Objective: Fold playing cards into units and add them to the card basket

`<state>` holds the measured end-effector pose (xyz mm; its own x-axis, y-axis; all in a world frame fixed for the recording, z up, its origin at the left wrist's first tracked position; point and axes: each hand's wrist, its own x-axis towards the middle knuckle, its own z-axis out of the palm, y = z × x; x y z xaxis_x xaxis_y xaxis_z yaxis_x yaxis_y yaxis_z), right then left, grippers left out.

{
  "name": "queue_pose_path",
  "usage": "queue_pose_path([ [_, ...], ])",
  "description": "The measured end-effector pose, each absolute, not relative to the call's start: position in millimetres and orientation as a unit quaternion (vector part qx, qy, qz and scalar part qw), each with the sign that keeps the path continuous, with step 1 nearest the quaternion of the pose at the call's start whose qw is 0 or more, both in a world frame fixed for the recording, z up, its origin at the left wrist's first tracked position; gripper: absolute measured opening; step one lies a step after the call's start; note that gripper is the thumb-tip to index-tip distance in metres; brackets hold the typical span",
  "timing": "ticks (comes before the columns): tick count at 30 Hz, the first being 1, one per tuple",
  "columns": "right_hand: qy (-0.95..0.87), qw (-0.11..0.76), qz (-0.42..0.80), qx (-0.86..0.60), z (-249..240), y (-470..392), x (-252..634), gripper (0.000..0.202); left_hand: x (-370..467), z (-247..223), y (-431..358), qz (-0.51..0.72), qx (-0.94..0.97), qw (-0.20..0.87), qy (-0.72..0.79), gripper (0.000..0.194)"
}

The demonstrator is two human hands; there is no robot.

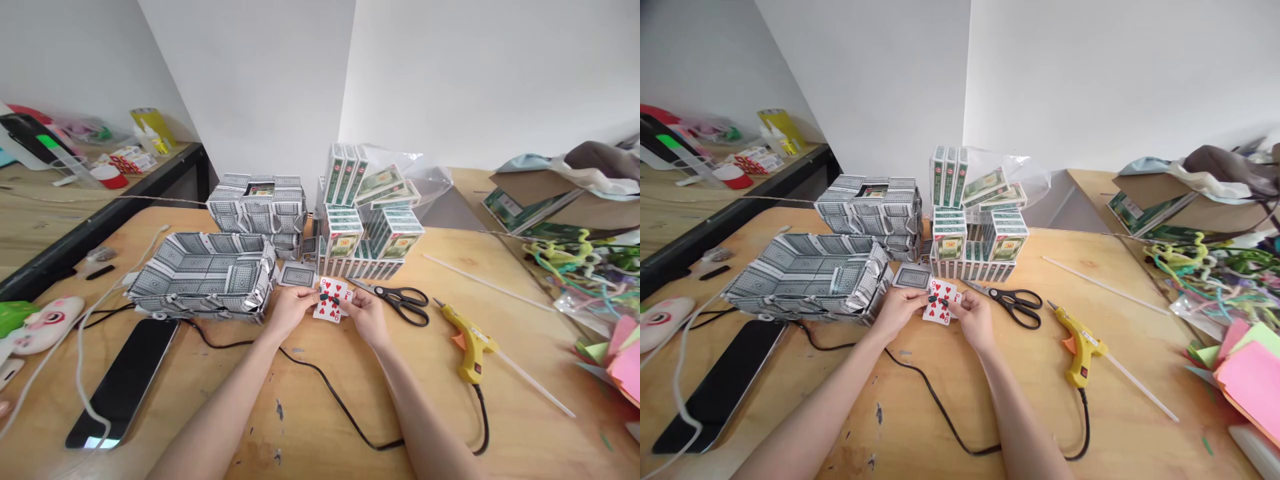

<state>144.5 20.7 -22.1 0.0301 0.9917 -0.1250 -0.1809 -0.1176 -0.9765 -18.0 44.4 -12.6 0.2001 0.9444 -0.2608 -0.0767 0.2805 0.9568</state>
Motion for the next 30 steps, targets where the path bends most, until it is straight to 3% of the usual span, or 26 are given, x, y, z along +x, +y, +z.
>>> queue_pose_path([
  [6,-0.418,0.506,0.559,-0.507,-20,20,145,0.036,-18,-11,44,0.401,0.478,0.596,0.506,0.022],
  [20,-0.445,0.479,0.576,-0.491,-17,18,137,0.03,0,-6,30,0.441,0.596,0.352,0.572,0.026],
  [30,-0.445,0.48,0.599,-0.462,-15,16,136,0.029,-2,0,27,0.451,0.609,0.35,0.55,0.027],
])
